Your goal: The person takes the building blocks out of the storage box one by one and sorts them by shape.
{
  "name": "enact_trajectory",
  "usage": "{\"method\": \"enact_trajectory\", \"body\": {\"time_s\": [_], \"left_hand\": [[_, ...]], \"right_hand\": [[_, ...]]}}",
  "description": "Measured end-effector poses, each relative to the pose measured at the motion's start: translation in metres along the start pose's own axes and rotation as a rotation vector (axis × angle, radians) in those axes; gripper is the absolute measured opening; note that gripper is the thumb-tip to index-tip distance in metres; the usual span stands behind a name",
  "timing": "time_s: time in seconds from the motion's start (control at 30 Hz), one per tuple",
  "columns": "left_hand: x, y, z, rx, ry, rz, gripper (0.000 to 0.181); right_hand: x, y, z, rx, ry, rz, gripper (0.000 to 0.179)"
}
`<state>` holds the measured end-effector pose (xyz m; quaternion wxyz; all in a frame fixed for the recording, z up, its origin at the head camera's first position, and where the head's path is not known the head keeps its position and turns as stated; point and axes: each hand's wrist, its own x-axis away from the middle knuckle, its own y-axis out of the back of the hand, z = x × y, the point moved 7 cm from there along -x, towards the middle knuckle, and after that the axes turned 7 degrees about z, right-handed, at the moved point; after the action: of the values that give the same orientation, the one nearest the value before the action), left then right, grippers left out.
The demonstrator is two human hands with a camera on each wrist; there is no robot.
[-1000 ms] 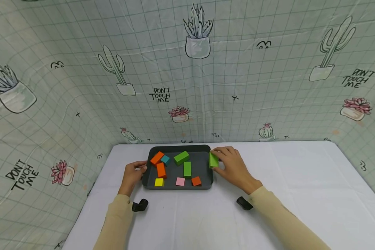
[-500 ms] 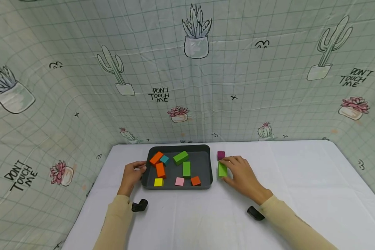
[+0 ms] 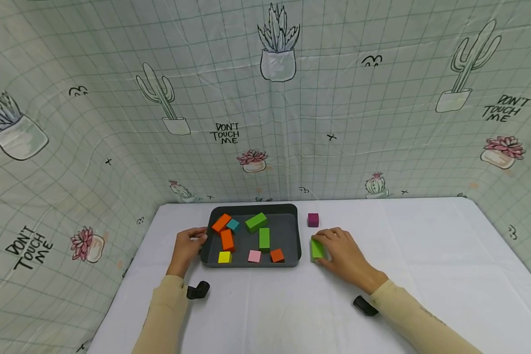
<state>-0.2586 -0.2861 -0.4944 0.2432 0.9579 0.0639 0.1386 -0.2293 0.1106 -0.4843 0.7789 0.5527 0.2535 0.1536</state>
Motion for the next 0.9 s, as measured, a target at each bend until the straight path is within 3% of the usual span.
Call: {"method": "enact_trajectory", "body": {"time_s": [0.53,0.9], "left_hand": [[0.003,0.002,-0.001,-0.001,-0.014,-0.005,0.032],[0.001,0.0,0.001,-0.001,-0.014,-0.004,0.031]], "right_hand": [[-0.001,-0.007,0.005,-0.003,-0.008,0.024,0.057],[-0.014,0.005,0.033,-0.074,0.096,-0.053,0.048]]}}
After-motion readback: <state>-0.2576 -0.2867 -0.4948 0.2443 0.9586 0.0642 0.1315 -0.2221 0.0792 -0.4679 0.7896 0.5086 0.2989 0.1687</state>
